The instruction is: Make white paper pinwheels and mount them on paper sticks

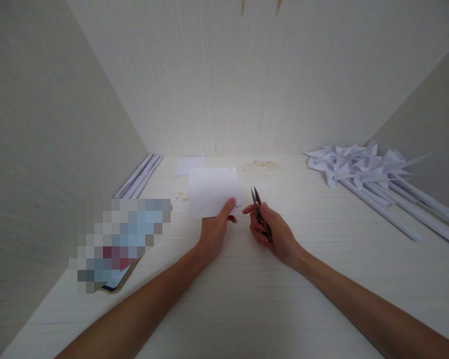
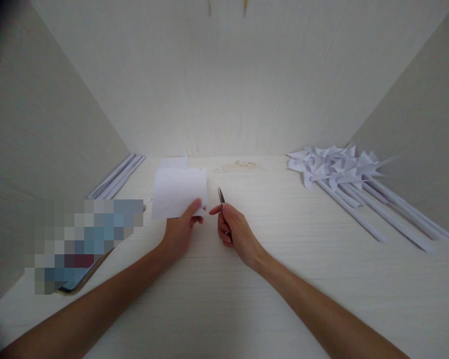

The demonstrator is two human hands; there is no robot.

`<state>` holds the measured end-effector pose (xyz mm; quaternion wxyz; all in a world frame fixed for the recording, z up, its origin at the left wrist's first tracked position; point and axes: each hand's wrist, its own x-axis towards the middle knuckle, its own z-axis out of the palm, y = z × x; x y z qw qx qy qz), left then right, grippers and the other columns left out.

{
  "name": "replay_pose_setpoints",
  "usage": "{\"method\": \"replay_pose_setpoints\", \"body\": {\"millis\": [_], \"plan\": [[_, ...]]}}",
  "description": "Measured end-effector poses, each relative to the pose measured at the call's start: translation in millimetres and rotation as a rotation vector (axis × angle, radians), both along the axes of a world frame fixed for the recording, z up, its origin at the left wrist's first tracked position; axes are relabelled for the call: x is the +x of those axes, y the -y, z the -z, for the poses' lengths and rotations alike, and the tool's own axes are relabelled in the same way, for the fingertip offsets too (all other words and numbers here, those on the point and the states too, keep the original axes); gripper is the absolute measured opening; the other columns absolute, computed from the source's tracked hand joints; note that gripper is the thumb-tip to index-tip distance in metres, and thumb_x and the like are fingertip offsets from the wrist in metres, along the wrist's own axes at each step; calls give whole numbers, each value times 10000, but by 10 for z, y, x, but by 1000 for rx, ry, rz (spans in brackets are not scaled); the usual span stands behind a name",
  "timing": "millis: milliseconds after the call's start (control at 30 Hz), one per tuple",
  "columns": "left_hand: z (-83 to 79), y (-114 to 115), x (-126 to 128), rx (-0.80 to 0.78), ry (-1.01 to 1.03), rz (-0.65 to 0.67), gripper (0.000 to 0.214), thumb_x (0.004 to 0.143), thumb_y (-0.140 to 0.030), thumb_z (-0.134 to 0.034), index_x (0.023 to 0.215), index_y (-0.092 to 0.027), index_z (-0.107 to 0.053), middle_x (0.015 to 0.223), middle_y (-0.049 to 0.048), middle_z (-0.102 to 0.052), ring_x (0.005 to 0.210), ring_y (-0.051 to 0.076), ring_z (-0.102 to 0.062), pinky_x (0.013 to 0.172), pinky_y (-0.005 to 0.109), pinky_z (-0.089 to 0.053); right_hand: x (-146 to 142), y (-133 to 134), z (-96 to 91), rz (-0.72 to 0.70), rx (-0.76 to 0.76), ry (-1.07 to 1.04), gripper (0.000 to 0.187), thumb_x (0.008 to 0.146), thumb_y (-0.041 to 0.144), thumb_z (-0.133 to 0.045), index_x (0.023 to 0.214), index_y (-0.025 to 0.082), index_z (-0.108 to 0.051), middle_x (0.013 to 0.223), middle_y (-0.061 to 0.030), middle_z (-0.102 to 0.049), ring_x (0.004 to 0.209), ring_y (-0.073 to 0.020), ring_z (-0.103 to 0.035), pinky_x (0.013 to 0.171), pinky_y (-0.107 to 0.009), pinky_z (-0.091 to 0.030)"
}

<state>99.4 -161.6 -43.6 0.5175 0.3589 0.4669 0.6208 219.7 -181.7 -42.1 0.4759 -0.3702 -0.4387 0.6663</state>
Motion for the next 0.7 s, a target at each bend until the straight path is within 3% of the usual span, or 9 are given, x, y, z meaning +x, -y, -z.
{"method": "replay_pose_setpoints", "body": {"millis": [267, 700], "plan": [[-50, -35, -19, 14, 194, -5, 216, 628, -282, -644, 791, -156, -577, 711, -2, -626, 655, 122, -604, 592, 245, -482, -45, 62, -44, -95, -3, 179, 333, 766, 494, -464, 741, 163, -495, 480, 92, -337, 338, -25, -241, 307, -172, -131], [-25, -16, 3, 11, 148, 44, 208, 646, -297, -633, 784, -149, -586, 697, 10, -644, 642, 134, -622, 588, 251, -499, -46, 42, -36, -77, -4, 194, 285, 754, 443, -486, 680, 167, -488, 399, 106, -311, 313, -26, -206, 299, -171, -118]]}}
